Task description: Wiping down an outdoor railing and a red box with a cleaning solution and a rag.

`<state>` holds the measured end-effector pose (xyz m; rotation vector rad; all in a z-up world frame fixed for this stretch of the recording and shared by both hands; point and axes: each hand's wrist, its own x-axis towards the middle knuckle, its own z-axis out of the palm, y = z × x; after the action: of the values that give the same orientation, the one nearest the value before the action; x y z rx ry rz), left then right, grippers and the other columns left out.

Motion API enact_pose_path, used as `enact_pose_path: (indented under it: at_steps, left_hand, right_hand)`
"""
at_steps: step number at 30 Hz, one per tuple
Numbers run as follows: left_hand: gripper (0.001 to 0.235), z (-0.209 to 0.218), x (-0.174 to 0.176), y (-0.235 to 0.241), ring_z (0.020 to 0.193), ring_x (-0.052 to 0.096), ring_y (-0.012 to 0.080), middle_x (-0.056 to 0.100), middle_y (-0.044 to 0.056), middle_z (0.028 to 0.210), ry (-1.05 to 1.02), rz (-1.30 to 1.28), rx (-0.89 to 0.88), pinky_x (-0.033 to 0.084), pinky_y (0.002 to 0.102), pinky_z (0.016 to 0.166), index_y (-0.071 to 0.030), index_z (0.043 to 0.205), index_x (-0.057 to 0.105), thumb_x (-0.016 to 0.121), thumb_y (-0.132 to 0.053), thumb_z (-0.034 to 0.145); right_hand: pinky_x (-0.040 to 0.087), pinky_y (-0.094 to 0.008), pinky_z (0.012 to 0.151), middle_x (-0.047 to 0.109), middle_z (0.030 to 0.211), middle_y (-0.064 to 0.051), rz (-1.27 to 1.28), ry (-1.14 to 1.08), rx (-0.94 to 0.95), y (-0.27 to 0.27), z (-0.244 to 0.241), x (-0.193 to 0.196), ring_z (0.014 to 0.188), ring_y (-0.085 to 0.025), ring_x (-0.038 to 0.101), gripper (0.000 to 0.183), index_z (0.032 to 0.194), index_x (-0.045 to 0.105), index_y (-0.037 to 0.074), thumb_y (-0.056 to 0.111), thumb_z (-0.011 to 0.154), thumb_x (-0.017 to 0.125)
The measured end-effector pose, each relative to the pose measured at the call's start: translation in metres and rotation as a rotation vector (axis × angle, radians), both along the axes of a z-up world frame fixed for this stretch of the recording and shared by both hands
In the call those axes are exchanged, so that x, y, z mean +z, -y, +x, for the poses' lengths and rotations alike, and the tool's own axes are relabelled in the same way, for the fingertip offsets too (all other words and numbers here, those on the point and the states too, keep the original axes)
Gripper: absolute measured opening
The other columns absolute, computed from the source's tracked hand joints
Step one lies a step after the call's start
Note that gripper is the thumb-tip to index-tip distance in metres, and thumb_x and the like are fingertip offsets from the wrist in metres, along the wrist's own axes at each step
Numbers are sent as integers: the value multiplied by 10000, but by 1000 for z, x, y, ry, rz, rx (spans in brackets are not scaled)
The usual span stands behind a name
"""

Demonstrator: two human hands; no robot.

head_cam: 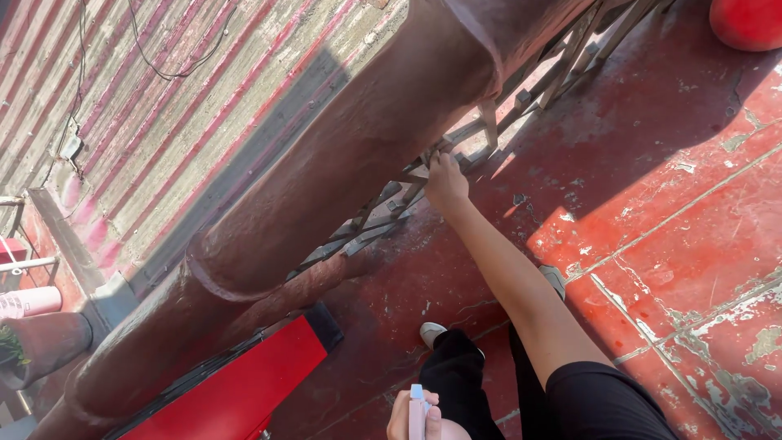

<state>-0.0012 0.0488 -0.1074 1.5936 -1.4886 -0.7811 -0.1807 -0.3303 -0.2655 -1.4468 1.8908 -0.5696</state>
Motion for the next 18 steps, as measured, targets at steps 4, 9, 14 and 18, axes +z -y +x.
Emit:
enact_pose_path:
  at_steps: [4,9,14,18]
  left_hand:
    - [376,4,11,3,598,712,182,696,127,667,-6,55,-39,578,302,550,-1,737,718,699,-346,885]
    - [374,32,13,-6,617,713,196,699,133,692,-39,86,-59,573,317,574,-3,764,715,689,-352,895]
    - [355,77,20,-14,657,726,205,704,140,737,-50,182,-98,586,327,605,1,819,717,678,-339,911]
    - [335,122,13,-33,684,720,185,698,132,750,-28,138,-96,586,320,624,0,832,712,676,-322,915]
  right_hand:
    - [510,-520,1019,667,1185,-273,-124,278,54,-35,55,-54,1152,-457,627,260,1157,631,3,125,939,559]
    - [538,-505,862,648,1121,-253,-385,393,22,-79,78,67,1022,-454,640,211,1070,659,35,149,894,680]
    - [604,-422,694,636,1161,-161,-332,-291,149,-47,93,50,956,-341,712,361,1163,641,127,108,807,692]
    - [613,-446,669,634,1095,-188,37,-456,260,-43,109,53,895,-372,723,633,1533,385,398,100,999,545]
